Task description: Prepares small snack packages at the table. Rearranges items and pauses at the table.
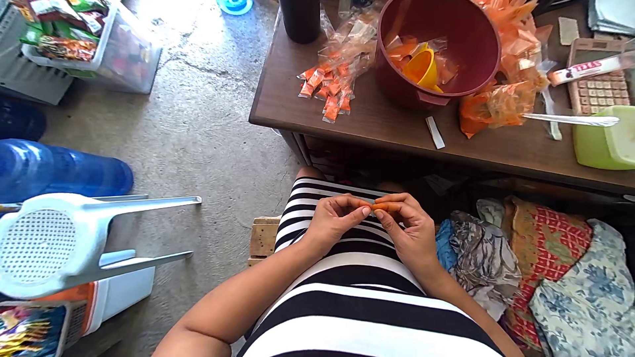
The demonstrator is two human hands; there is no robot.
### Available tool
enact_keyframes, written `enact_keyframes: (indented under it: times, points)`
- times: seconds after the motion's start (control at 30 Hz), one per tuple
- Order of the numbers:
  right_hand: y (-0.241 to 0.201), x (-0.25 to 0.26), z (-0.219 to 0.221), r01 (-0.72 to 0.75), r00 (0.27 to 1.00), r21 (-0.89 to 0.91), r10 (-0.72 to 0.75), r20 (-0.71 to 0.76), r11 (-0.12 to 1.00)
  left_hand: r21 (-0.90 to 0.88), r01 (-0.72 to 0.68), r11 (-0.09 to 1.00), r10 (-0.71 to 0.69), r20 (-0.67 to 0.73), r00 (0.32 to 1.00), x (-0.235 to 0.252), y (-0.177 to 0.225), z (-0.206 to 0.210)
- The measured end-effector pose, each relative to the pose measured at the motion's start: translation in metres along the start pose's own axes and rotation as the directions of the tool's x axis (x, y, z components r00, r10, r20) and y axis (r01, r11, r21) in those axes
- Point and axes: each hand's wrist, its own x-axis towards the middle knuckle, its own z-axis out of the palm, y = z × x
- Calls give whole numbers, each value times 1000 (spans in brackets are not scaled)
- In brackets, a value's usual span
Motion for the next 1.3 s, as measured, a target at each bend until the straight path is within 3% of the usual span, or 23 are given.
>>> enact_keyframes:
  times: [1.13,1.3]
  points:
    - [-1,-2,-1,102,995,-116,-99,27,988,-35,71,997,-71,2,997,0,-1,0]
    - [1,-2,-2,91,996,-117,-90,17,989,-40,68,997,-66,56,996,0,-1,-1]
